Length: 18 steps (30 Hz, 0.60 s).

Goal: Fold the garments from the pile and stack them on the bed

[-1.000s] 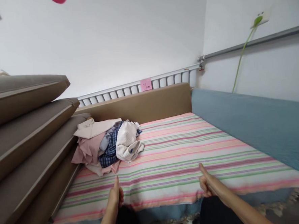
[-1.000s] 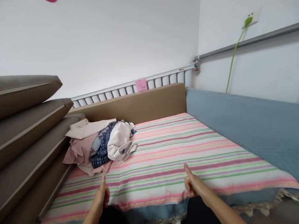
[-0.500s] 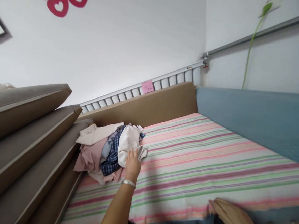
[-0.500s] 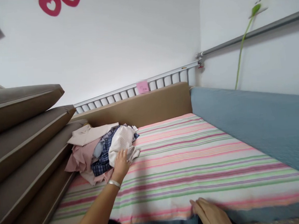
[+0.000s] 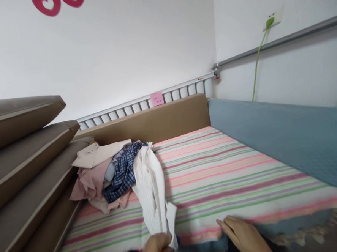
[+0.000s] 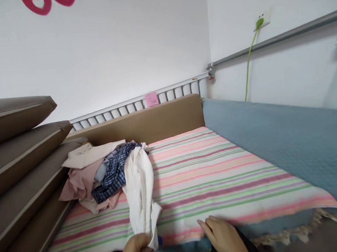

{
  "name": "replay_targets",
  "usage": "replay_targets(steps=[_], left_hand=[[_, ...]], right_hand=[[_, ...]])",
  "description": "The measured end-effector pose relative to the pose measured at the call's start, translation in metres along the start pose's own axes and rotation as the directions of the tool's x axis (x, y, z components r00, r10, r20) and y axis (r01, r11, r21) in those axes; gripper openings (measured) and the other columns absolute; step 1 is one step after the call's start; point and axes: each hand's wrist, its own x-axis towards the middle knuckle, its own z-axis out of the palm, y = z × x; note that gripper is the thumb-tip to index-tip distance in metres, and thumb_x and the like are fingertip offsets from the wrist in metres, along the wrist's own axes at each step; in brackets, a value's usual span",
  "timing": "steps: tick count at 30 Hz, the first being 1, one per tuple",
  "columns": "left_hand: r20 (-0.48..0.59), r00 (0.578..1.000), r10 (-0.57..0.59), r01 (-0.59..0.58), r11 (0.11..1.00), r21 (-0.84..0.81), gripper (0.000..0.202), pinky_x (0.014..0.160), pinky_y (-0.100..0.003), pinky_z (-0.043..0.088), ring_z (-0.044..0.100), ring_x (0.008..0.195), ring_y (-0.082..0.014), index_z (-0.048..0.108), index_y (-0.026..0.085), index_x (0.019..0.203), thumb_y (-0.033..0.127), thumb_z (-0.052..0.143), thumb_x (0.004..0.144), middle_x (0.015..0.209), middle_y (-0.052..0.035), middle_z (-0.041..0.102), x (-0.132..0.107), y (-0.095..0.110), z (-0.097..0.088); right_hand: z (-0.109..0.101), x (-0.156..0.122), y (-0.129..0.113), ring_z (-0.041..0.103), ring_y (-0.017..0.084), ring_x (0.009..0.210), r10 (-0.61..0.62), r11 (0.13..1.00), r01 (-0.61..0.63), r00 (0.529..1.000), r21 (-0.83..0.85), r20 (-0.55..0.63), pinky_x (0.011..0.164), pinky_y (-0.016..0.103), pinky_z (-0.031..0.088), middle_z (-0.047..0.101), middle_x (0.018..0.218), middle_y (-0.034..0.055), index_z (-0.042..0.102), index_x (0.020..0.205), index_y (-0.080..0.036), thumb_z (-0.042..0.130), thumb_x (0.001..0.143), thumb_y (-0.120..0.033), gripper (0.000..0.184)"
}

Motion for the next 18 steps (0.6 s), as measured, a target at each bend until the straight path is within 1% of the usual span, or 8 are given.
replay_targets(steps=[3, 6, 7, 9, 11, 12, 15, 18], left_hand=[[0.096, 0.993, 0.061, -0.044, 0.984, -0.170, 0.037, 0.073, -0.027, 0.042, 0.055, 0.076, -0.0178, 0.066, 0.018, 0.076, 0.052, 0.050, 0.081, 0.077, -0.0048, 0.064, -0.040, 0.017, 0.016], [0.020, 1.000, 0.014, -0.008, 0.967, -0.255, 0.039, 0.074, -0.028, 0.042, 0.054, 0.078, -0.0183, 0.065, 0.018, 0.082, 0.053, 0.048, 0.082, 0.079, -0.0050, 0.064, -0.051, 0.047, 0.030], [-0.011, 1.000, -0.004, 0.001, 0.963, -0.269, 0.037, 0.073, -0.028, 0.041, 0.054, 0.078, -0.0181, 0.065, 0.018, 0.082, 0.051, 0.047, 0.083, 0.079, -0.0050, 0.063, -0.050, 0.059, 0.034], [-0.057, 0.998, -0.007, -0.009, 0.963, -0.269, 0.031, 0.071, -0.027, 0.041, 0.053, 0.076, -0.0172, 0.063, 0.017, 0.081, 0.042, 0.045, 0.086, 0.078, -0.0048, 0.062, -0.044, 0.086, 0.042], [-0.073, 0.997, 0.039, -0.054, 0.975, -0.218, 0.025, 0.070, -0.027, 0.040, 0.053, 0.075, -0.0165, 0.061, 0.017, 0.079, 0.033, 0.043, 0.087, 0.079, -0.0051, 0.062, -0.037, 0.109, 0.048], [-0.060, 0.995, 0.075, -0.085, 0.981, -0.177, 0.023, 0.071, -0.028, 0.040, 0.053, 0.075, -0.0167, 0.061, 0.017, 0.080, 0.029, 0.042, 0.086, 0.080, -0.0058, 0.062, -0.035, 0.119, 0.051], [0.057, 0.976, 0.212, -0.207, 0.974, -0.088, 0.019, 0.078, -0.030, 0.043, 0.056, 0.083, -0.0193, 0.062, 0.015, 0.090, 0.020, 0.045, 0.083, 0.091, -0.0103, 0.065, -0.032, 0.138, 0.058], [0.162, 0.902, 0.400, -0.376, 0.913, -0.161, 0.032, 0.093, -0.031, 0.041, 0.056, 0.102, -0.0208, 0.060, 0.019, 0.111, 0.022, 0.057, 0.079, 0.111, -0.0105, 0.064, -0.031, 0.143, 0.054]], right_hand=[[-0.004, -0.004, -0.015, 0.058, 0.021, 0.067, 0.024, 0.998, -0.028, 0.997, 0.049, 0.077, 0.066, 0.031, 0.043, 0.061, 0.066, 0.0061, 0.058, 0.060, -0.022, 0.042, 0.085, -0.055, 0.044], [-0.004, -0.017, -0.041, 0.058, 0.023, 0.069, 0.131, 0.929, -0.179, 0.977, 0.325, 0.166, 0.070, 0.033, 0.045, 0.063, 0.072, 0.0064, 0.063, 0.069, -0.023, 0.048, 0.077, -0.063, 0.044], [-0.004, -0.024, -0.053, 0.059, 0.023, 0.068, 0.178, 0.848, -0.271, 0.955, 0.456, 0.237, 0.069, 0.034, 0.047, 0.065, 0.075, 0.0066, 0.065, 0.076, -0.023, 0.049, 0.073, -0.068, 0.047], [-0.005, -0.041, -0.080, 0.061, 0.023, 0.069, 0.196, 0.580, -0.464, 0.877, 0.669, 0.438, 0.066, 0.034, 0.049, 0.067, 0.082, 0.0072, 0.065, 0.092, -0.024, 0.045, 0.070, -0.076, 0.060], [-0.010, -0.057, -0.106, 0.064, 0.024, 0.072, 0.108, 0.303, -0.607, 0.787, 0.734, 0.607, 0.064, 0.035, 0.051, 0.068, 0.085, 0.0077, 0.063, 0.103, -0.026, 0.036, 0.072, -0.080, 0.068], [-0.013, -0.063, -0.116, 0.064, 0.023, 0.073, 0.069, 0.208, -0.652, 0.753, 0.729, 0.654, 0.065, 0.035, 0.051, 0.068, 0.084, 0.0081, 0.062, 0.106, -0.025, 0.034, 0.075, -0.079, 0.068], [-0.025, -0.068, -0.128, 0.066, 0.024, 0.075, 0.136, 0.102, -0.691, 0.723, 0.716, 0.678, 0.070, 0.037, 0.052, 0.070, 0.081, 0.0095, 0.064, 0.107, -0.019, 0.047, 0.078, -0.068, 0.059], [-0.042, -0.062, -0.117, 0.066, 0.027, 0.086, 0.296, 0.109, -0.627, 0.761, 0.772, 0.577, 0.078, 0.038, 0.052, 0.071, 0.088, 0.0104, 0.067, 0.102, -0.016, 0.062, 0.073, -0.056, 0.050]])
